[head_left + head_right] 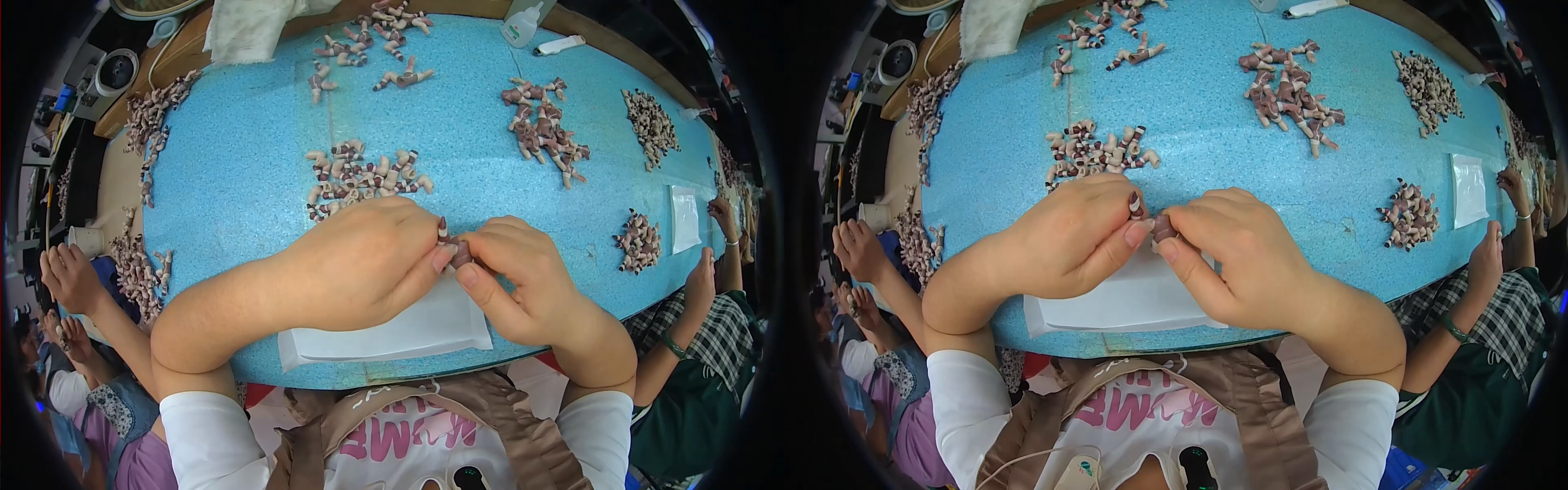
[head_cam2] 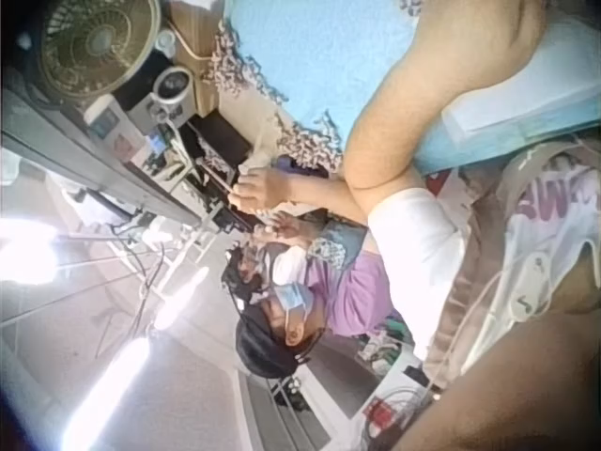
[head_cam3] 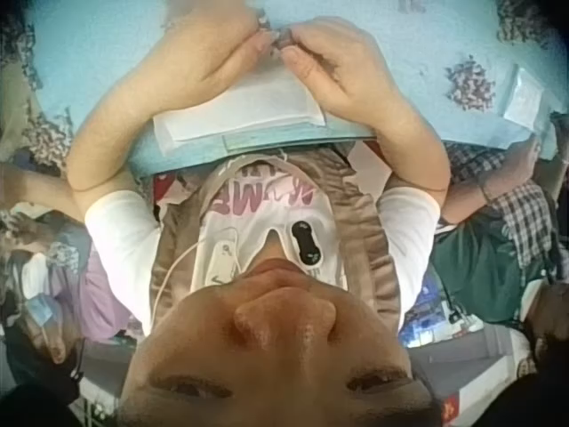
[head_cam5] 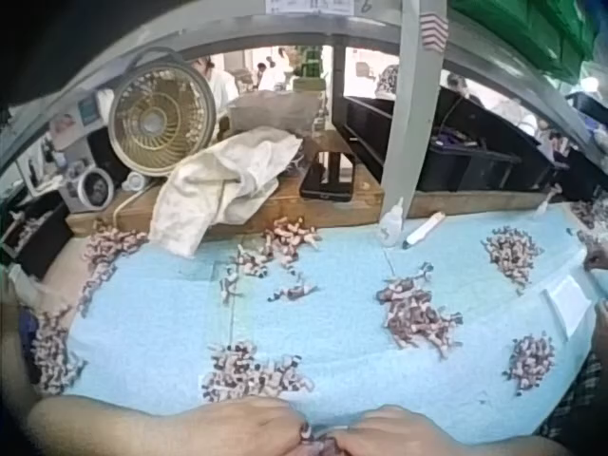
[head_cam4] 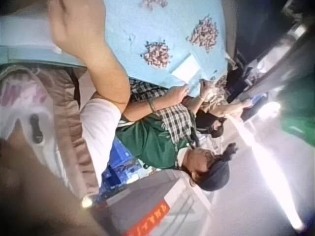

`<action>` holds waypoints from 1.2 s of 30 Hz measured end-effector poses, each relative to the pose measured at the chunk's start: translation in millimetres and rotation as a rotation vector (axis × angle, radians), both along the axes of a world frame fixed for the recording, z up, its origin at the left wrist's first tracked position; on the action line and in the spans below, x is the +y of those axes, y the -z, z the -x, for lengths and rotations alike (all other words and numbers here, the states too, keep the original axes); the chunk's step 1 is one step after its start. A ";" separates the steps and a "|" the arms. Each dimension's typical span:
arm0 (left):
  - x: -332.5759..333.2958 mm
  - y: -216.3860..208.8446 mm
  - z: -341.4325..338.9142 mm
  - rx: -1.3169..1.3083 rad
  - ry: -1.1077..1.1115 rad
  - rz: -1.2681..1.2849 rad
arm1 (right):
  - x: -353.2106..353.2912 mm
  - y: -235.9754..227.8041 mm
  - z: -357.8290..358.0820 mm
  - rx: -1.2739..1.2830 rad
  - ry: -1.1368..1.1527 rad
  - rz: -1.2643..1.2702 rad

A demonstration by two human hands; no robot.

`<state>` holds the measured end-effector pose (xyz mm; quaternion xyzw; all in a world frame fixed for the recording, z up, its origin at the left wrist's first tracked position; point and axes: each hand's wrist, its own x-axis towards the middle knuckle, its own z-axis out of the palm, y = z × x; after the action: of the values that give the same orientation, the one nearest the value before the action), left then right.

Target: The person assembles figurine parts by attaching limbs to body pieces by hand and placing the assembled figurines onto the table.

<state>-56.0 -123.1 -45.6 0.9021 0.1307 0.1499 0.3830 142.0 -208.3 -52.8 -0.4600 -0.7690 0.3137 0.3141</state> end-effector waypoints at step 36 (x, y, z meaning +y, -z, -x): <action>36.1 30.2 3.1 -0.146 -0.341 -0.320 | 9.4 -2.5 -23.1 0.329 0.453 0.263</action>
<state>-59.1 -87.0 -75.7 0.9030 0.2276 0.2959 0.2126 165.1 -199.0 -50.4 -0.5997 -0.5384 0.4026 0.4340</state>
